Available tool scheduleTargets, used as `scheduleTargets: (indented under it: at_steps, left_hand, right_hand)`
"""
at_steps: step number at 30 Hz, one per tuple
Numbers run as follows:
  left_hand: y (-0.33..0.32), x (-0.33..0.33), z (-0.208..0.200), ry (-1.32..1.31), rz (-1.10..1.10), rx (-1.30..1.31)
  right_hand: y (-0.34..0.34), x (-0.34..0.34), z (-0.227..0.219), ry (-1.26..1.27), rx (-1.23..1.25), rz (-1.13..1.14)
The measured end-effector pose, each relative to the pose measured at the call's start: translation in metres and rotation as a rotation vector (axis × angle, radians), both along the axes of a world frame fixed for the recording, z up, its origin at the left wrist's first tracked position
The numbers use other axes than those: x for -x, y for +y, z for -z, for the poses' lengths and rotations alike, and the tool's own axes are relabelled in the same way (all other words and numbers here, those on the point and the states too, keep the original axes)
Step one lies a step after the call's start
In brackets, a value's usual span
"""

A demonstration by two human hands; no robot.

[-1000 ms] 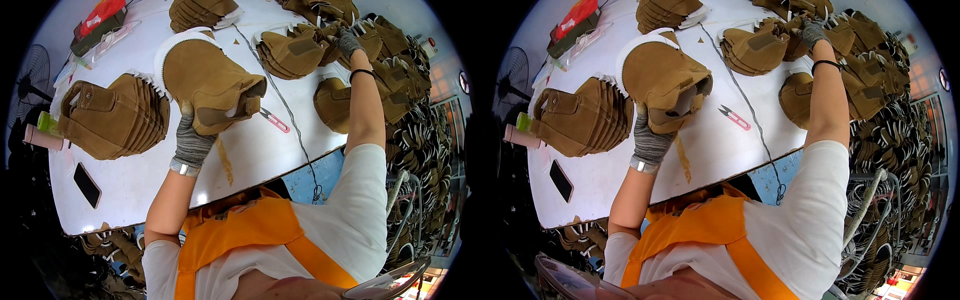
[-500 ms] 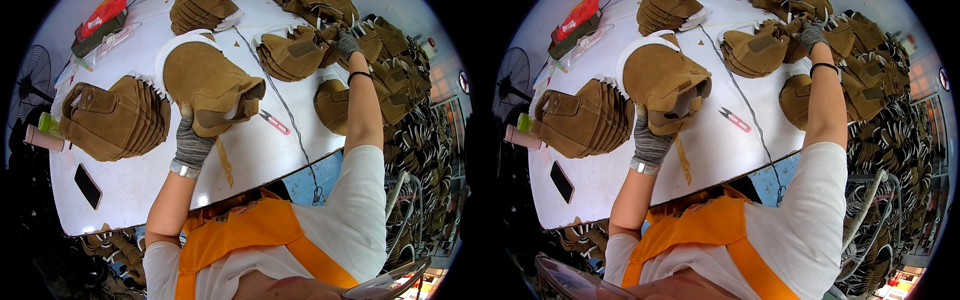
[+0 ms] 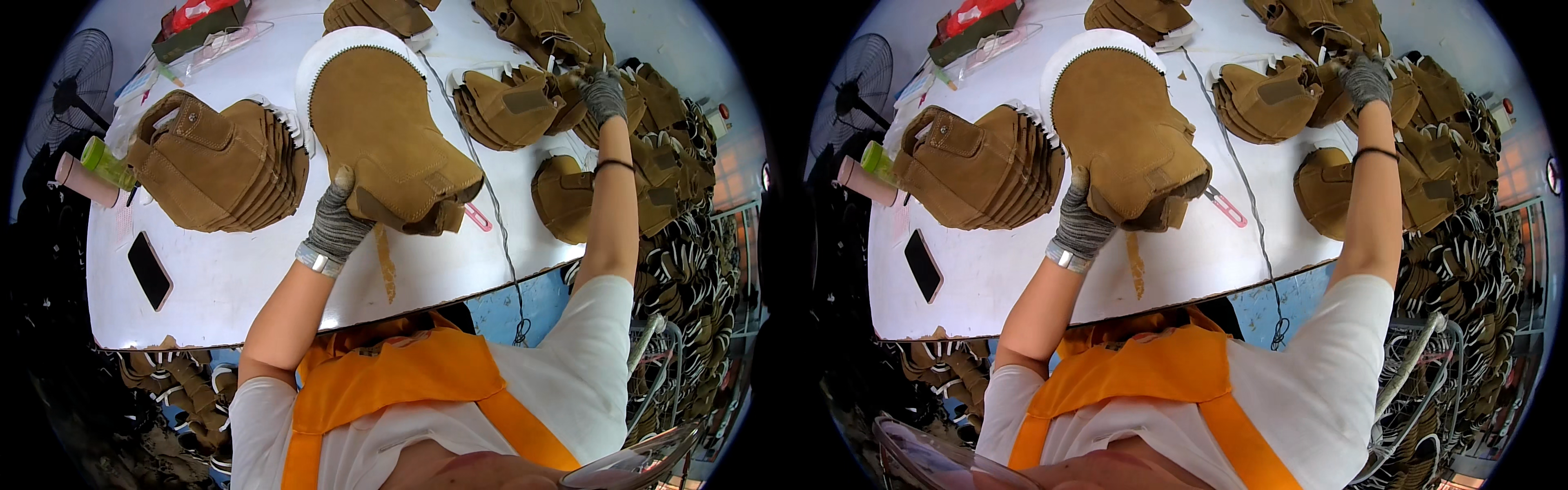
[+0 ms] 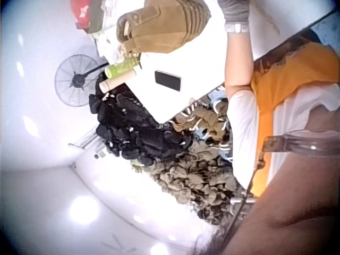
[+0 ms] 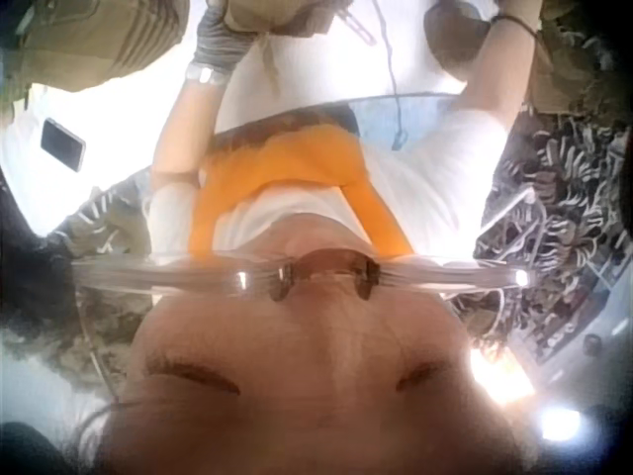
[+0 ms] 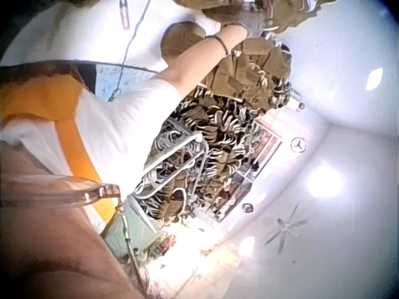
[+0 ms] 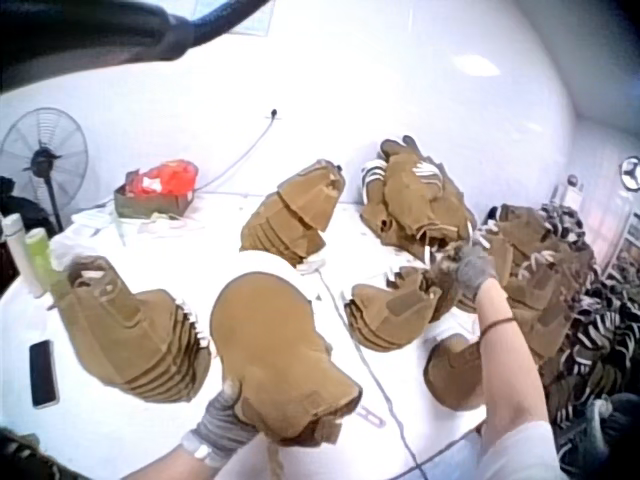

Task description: The person trims excess threads from a brown boot upper using a small tool, handles several stacked components to check their finish, and moves items from the table to a lower shelf.

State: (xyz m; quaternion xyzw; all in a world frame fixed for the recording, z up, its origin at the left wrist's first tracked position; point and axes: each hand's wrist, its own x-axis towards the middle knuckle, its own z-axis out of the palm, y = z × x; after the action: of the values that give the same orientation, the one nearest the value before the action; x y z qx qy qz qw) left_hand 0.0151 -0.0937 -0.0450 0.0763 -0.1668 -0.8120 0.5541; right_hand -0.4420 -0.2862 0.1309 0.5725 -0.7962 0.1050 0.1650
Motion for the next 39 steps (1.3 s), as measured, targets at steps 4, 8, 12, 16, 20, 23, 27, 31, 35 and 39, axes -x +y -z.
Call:
scheduleTargets:
  at_steps: [4,8,12,16,20,23,27,31,35,39]
  left_hand:
    - [0.001,-0.004,0.0,-0.028,0.024,0.06]
    - [0.007,-0.004,0.0,0.006,0.159,0.056]
    - [0.011,-0.01,0.0,-0.144,0.158,0.152]
    - [0.011,-0.005,-0.005,-0.272,0.098,0.218]
    - [0.012,-0.003,-0.012,-0.32,0.078,0.218]
    - [0.012,-0.001,-0.014,-0.43,0.019,0.229]
    - [0.014,0.0,-0.015,-0.649,0.016,0.224]
    - [0.014,0.003,-0.011,-0.605,0.013,0.279]
    - [0.007,-0.002,-0.004,-0.644,0.08,0.3]
    - [0.011,-0.003,-0.012,-0.652,0.083,0.275]
  right_hand:
    - [0.094,-0.132,-0.006,-0.761,0.245,-0.734]
    - [0.155,-0.197,0.04,-1.148,-0.22,-0.884]
    - [0.199,-0.234,0.033,-1.281,-0.139,-0.828]
    - [0.215,-0.24,0.038,-1.402,0.069,-0.827]
    - [0.221,-0.248,0.058,-1.281,0.348,-0.869]
    - [0.226,-0.251,0.067,-1.353,0.38,-0.826]
    - [0.233,-0.245,0.078,-1.478,0.342,-0.71]
    - [0.235,-0.238,0.088,-1.526,0.316,-0.695]
    - [0.235,-0.233,0.095,-1.523,0.278,-0.681]
    - [0.238,-0.237,0.092,-1.519,0.272,-0.633]
